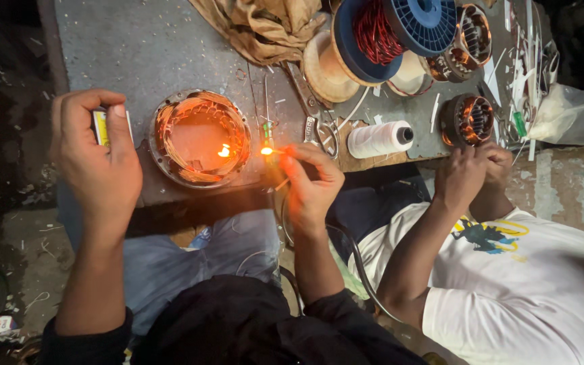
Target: The person prepares and secures copper windings on a motor stator. They ignite a match to burn the end of a white insulating sleeve, slide it onto the wire, and then use scissors to cut the sleeve to length. A coworker works on a separate stator nearby.
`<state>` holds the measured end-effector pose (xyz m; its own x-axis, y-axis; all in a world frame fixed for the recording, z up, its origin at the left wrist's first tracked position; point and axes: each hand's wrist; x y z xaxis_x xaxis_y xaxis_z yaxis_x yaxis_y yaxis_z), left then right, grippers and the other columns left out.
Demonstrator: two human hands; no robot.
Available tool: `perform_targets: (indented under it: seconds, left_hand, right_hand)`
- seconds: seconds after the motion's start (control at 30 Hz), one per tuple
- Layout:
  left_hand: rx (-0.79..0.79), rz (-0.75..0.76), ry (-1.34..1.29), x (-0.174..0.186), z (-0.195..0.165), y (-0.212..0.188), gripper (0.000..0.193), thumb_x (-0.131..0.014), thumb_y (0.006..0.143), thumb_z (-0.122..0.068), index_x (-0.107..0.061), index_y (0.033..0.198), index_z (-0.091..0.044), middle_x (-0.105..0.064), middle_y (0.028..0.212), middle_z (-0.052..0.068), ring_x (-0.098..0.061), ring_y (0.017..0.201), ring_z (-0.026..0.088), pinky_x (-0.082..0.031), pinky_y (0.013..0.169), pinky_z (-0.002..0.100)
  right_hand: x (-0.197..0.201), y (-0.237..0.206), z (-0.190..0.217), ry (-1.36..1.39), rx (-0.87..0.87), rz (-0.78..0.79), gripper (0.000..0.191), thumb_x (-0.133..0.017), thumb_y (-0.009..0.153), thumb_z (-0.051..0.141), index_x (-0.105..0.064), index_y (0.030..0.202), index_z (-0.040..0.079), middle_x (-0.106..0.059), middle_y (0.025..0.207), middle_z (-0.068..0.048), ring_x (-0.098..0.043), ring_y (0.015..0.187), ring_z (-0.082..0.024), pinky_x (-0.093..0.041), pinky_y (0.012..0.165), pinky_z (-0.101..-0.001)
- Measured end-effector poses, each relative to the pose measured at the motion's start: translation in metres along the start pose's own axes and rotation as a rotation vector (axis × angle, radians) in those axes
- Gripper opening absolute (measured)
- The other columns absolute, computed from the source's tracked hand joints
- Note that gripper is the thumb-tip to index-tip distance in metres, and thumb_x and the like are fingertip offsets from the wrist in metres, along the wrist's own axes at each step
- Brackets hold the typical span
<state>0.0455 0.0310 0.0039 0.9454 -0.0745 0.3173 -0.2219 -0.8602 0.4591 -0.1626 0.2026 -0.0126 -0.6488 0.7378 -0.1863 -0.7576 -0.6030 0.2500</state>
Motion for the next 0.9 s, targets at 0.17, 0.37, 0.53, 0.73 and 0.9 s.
perform_targets:
  seconds: [0.17,0.37,0.53,0.73,0.9]
  left_hand:
    - [0.004,0.004,-0.002,0.0,0.0,0.0,0.009,-0.062,0.108,0.008,-0.062,0.114,0.002,-0.062,0.113,0.016,-0.064,0.107,0.031,-0.05,0.095,0.039]
    - [0.004,0.022,0.011,0.002,-0.003,-0.001,0.009,-0.062,0.11,0.008,-0.061,0.116,0.001,-0.062,0.116,0.015,-0.064,0.11,0.03,-0.05,0.097,0.039]
    - [-0.003,-0.01,-0.009,0.0,-0.006,0.001,0.009,-0.062,0.108,0.007,-0.061,0.114,0.001,-0.062,0.115,0.015,-0.065,0.108,0.031,-0.051,0.095,0.039]
    - [-0.014,-0.023,-0.036,-0.002,-0.008,0.004,0.009,-0.062,0.108,0.007,-0.061,0.114,0.0,-0.061,0.113,0.015,-0.064,0.105,0.03,-0.051,0.092,0.038]
    - [-0.037,-0.023,-0.02,-0.001,-0.006,0.004,0.009,-0.062,0.107,0.007,-0.06,0.113,0.001,-0.062,0.112,0.015,-0.064,0.104,0.03,-0.05,0.092,0.039]
  right_hand:
    - [0.012,0.004,-0.006,-0.149,0.103,-0.166,0.018,-0.072,0.091,-0.013,-0.073,0.106,-0.003,-0.073,0.11,-0.012,-0.069,0.101,-0.017,-0.056,0.093,-0.0291]
    - [0.015,-0.005,0.0,-0.122,0.101,-0.161,0.019,-0.073,0.09,-0.013,-0.073,0.106,-0.004,-0.073,0.11,-0.012,-0.068,0.099,-0.017,-0.054,0.094,-0.0296]
    - [-0.003,-0.022,0.017,-0.178,0.241,0.016,0.019,-0.069,0.09,-0.012,-0.07,0.106,-0.001,-0.071,0.109,-0.01,-0.066,0.105,-0.017,-0.052,0.099,-0.0292]
    - [-0.026,-0.02,0.019,-0.112,0.159,-0.018,0.021,-0.071,0.089,-0.015,-0.07,0.106,-0.002,-0.07,0.109,-0.012,-0.066,0.1,-0.016,-0.054,0.095,-0.0299]
    - [-0.026,-0.019,0.017,-0.011,0.084,-0.039,0.02,-0.071,0.091,-0.015,-0.07,0.106,-0.002,-0.07,0.109,-0.012,-0.068,0.097,-0.016,-0.056,0.091,-0.0294]
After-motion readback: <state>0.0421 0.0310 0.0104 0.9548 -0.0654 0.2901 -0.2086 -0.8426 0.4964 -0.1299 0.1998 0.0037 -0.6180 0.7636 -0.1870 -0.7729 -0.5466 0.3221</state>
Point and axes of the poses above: each hand's wrist, its own y-axis towards the middle knuckle, its own x-axis out of the back of the hand, z = x × y
